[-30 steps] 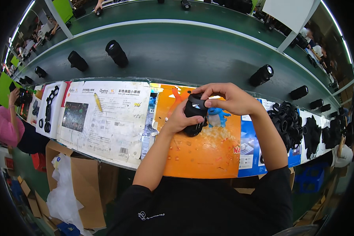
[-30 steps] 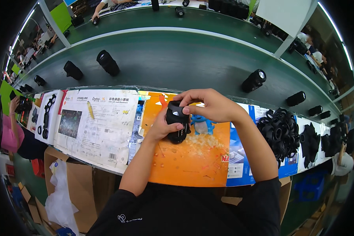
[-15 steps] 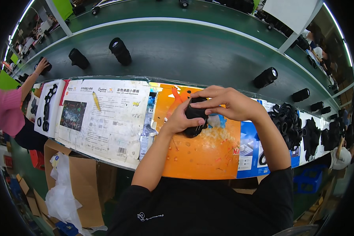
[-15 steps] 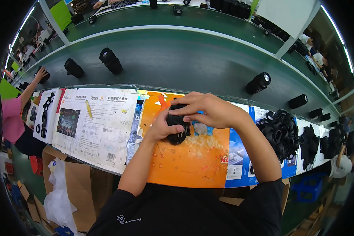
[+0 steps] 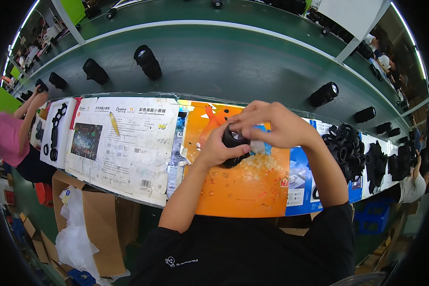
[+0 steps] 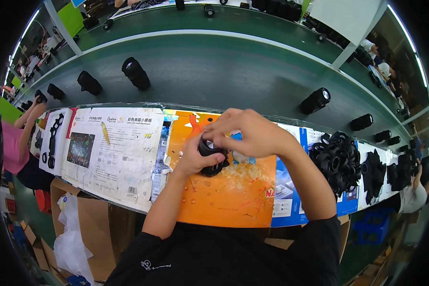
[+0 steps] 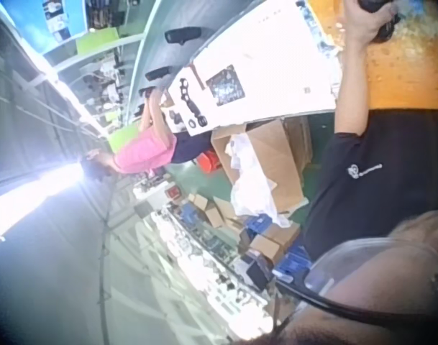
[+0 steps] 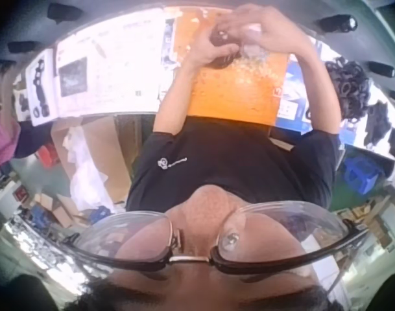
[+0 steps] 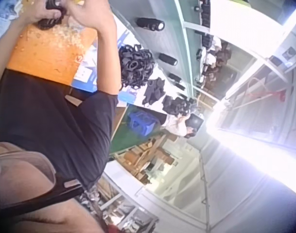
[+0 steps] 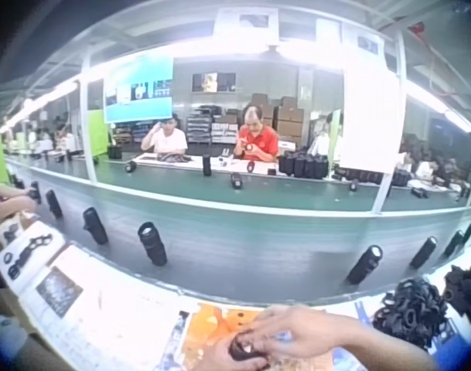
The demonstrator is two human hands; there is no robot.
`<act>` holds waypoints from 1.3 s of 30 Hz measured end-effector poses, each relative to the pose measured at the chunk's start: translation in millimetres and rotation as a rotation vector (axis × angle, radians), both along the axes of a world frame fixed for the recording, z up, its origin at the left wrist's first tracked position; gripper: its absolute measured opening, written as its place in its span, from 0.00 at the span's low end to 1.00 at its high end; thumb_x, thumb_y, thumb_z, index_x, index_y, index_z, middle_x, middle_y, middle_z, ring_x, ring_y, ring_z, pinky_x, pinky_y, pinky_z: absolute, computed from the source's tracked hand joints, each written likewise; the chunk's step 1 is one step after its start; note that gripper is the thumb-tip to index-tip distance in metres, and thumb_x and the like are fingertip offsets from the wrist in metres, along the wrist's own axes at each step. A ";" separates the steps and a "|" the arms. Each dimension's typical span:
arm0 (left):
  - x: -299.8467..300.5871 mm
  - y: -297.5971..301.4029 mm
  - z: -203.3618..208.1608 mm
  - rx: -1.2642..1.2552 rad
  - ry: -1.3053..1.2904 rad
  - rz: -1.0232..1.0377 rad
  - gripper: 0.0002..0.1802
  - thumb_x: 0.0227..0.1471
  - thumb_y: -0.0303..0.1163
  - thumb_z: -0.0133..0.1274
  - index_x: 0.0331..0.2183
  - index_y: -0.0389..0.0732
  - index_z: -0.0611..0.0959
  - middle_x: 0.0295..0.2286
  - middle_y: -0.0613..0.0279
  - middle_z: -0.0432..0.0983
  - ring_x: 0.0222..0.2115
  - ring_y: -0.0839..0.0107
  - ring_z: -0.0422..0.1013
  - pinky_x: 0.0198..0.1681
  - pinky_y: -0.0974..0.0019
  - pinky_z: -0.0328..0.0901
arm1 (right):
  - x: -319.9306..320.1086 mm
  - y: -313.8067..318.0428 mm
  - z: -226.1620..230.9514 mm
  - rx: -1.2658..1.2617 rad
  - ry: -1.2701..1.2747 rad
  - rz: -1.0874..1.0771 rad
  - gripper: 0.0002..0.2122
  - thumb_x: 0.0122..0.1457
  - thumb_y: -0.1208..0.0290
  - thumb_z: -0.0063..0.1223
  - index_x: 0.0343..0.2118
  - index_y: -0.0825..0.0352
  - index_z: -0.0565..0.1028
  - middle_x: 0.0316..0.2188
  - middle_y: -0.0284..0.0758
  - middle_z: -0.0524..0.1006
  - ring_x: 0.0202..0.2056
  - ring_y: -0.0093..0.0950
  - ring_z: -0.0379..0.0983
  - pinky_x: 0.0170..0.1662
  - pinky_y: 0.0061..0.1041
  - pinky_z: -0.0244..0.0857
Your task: Fitting rubber rings onto black cylindrical electronic device housings on an assembly line.
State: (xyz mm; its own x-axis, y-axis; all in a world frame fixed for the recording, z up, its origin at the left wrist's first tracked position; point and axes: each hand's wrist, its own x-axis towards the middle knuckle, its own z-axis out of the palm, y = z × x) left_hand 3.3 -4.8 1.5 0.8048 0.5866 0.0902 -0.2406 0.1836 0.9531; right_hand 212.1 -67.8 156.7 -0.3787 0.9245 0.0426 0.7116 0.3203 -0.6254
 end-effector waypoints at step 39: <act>-13.1 -23.4 0.9 -0.498 -0.460 0.248 0.55 0.64 0.85 0.31 0.51 0.39 0.79 0.38 0.52 0.83 0.38 0.56 0.83 0.46 0.52 0.80 | -87.9 -70.5 -185.0 -0.271 1.072 -0.668 0.27 0.83 0.51 0.33 0.63 0.71 0.75 0.51 0.42 0.83 0.49 0.33 0.82 0.57 0.35 0.76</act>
